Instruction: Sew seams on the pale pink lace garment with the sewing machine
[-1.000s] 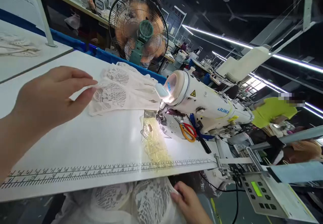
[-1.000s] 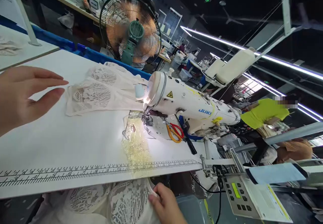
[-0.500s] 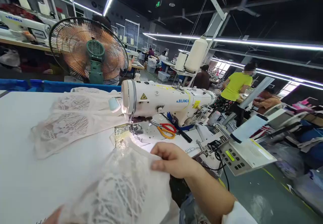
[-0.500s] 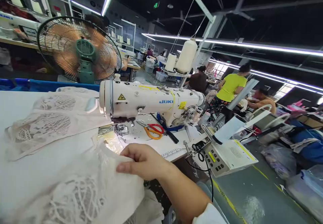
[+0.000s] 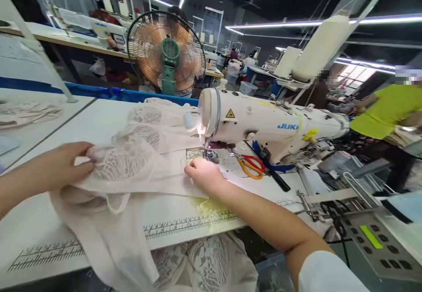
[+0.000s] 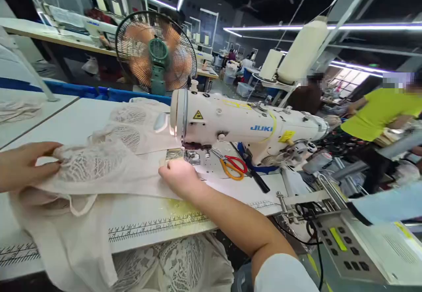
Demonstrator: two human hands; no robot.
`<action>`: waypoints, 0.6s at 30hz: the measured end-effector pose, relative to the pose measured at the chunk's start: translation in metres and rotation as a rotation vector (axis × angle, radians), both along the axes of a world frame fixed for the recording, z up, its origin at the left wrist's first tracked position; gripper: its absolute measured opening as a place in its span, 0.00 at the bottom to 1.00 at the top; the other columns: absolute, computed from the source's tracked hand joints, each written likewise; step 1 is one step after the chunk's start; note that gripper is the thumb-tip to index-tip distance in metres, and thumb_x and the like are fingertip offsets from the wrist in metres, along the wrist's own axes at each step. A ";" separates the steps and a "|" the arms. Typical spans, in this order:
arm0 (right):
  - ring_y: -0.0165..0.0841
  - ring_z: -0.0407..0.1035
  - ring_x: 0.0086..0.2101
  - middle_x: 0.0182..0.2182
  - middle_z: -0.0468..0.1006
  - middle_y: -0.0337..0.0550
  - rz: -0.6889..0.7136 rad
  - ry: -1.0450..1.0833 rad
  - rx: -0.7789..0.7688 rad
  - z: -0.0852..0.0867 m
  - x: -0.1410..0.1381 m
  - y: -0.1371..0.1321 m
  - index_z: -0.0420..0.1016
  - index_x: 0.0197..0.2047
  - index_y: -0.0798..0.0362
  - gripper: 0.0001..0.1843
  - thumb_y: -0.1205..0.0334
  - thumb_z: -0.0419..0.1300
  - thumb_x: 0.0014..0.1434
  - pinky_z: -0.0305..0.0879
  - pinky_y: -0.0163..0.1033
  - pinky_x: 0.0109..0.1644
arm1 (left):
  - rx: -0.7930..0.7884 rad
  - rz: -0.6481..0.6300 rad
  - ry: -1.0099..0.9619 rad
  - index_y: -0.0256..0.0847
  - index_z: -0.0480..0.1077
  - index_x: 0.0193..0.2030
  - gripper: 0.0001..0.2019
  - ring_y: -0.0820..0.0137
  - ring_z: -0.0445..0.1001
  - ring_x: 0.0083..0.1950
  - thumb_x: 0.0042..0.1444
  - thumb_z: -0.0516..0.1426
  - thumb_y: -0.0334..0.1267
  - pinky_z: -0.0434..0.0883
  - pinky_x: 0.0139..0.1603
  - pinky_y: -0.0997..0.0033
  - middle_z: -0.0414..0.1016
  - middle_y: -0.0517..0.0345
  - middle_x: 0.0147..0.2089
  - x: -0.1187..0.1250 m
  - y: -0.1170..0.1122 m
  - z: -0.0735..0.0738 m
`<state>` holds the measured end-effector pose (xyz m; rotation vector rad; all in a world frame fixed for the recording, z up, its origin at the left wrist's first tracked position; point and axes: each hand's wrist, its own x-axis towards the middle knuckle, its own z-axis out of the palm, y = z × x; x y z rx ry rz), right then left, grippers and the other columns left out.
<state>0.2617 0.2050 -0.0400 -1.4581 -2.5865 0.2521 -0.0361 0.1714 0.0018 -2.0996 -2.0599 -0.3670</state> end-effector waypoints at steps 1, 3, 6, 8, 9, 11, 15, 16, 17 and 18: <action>0.36 0.65 0.35 0.32 0.73 0.46 0.013 -0.029 0.032 -0.001 -0.004 0.003 0.75 0.37 0.53 0.12 0.69 0.50 0.60 0.55 0.36 0.31 | -0.001 0.010 -0.013 0.35 0.66 0.42 0.15 0.68 0.70 0.42 0.56 0.42 0.32 0.66 0.47 0.70 0.73 0.57 0.38 0.006 0.004 0.003; 0.37 0.65 0.39 0.35 0.74 0.48 0.052 -0.082 0.100 -0.001 -0.008 0.006 0.75 0.33 0.54 0.12 0.69 0.50 0.60 0.55 0.38 0.34 | 0.061 -0.066 -0.042 0.36 0.66 0.46 0.16 0.67 0.69 0.48 0.57 0.41 0.30 0.65 0.51 0.66 0.73 0.55 0.43 0.032 0.007 0.004; 0.39 0.64 0.41 0.37 0.74 0.50 0.095 -0.164 0.176 0.001 -0.008 0.005 0.76 0.32 0.55 0.12 0.71 0.51 0.59 0.54 0.40 0.35 | -0.097 -0.534 -0.003 0.37 0.69 0.43 0.15 0.64 0.70 0.51 0.57 0.43 0.28 0.68 0.49 0.66 0.72 0.51 0.49 0.090 0.007 -0.009; 0.39 0.65 0.37 0.34 0.74 0.50 0.094 -0.215 0.206 0.003 -0.004 0.000 0.76 0.34 0.56 0.11 0.71 0.51 0.59 0.53 0.40 0.32 | -0.167 -0.646 0.015 0.39 0.70 0.45 0.16 0.65 0.71 0.51 0.58 0.44 0.28 0.70 0.48 0.68 0.73 0.51 0.51 0.123 0.009 -0.024; 0.38 0.65 0.36 0.33 0.74 0.50 0.094 -0.236 0.219 0.003 0.000 -0.004 0.76 0.35 0.57 0.11 0.72 0.52 0.59 0.53 0.40 0.31 | -0.190 -0.682 0.021 0.38 0.71 0.46 0.15 0.65 0.71 0.52 0.59 0.45 0.29 0.69 0.50 0.68 0.73 0.51 0.52 0.134 0.011 -0.032; 0.38 0.66 0.35 0.33 0.75 0.49 0.098 -0.266 0.241 0.002 0.011 -0.014 0.75 0.38 0.57 0.10 0.72 0.53 0.59 0.52 0.39 0.30 | -0.182 -0.725 0.033 0.36 0.69 0.50 0.15 0.62 0.69 0.56 0.60 0.47 0.33 0.67 0.55 0.66 0.71 0.48 0.55 0.145 0.015 -0.046; 0.36 0.66 0.35 0.38 0.76 0.46 0.120 -0.253 0.290 -0.006 0.038 -0.031 0.72 0.37 0.54 0.06 0.71 0.55 0.59 0.54 0.39 0.32 | -0.035 -0.776 0.062 0.32 0.67 0.54 0.18 0.58 0.67 0.55 0.62 0.47 0.37 0.65 0.57 0.58 0.70 0.42 0.55 0.143 0.022 -0.063; 0.36 0.66 0.35 0.39 0.76 0.46 0.128 -0.217 0.319 -0.009 0.044 -0.034 0.72 0.36 0.54 0.06 0.71 0.55 0.58 0.55 0.39 0.32 | -0.014 -0.774 0.064 0.32 0.67 0.54 0.18 0.57 0.68 0.53 0.62 0.47 0.37 0.66 0.54 0.57 0.71 0.42 0.53 0.143 0.024 -0.063; 0.36 0.66 0.35 0.40 0.76 0.46 0.136 -0.171 0.350 -0.011 0.049 -0.036 0.71 0.36 0.54 0.06 0.71 0.55 0.58 0.55 0.39 0.33 | -0.012 -0.765 0.065 0.32 0.68 0.53 0.17 0.57 0.68 0.51 0.61 0.48 0.38 0.68 0.50 0.57 0.72 0.42 0.51 0.145 0.025 -0.063; 0.36 0.66 0.35 0.41 0.76 0.46 0.145 -0.122 0.378 -0.014 0.053 -0.037 0.71 0.36 0.54 0.06 0.72 0.55 0.57 0.55 0.39 0.34 | -0.020 -0.748 0.070 0.33 0.68 0.51 0.17 0.57 0.69 0.50 0.61 0.49 0.39 0.68 0.47 0.57 0.72 0.44 0.49 0.147 0.026 -0.061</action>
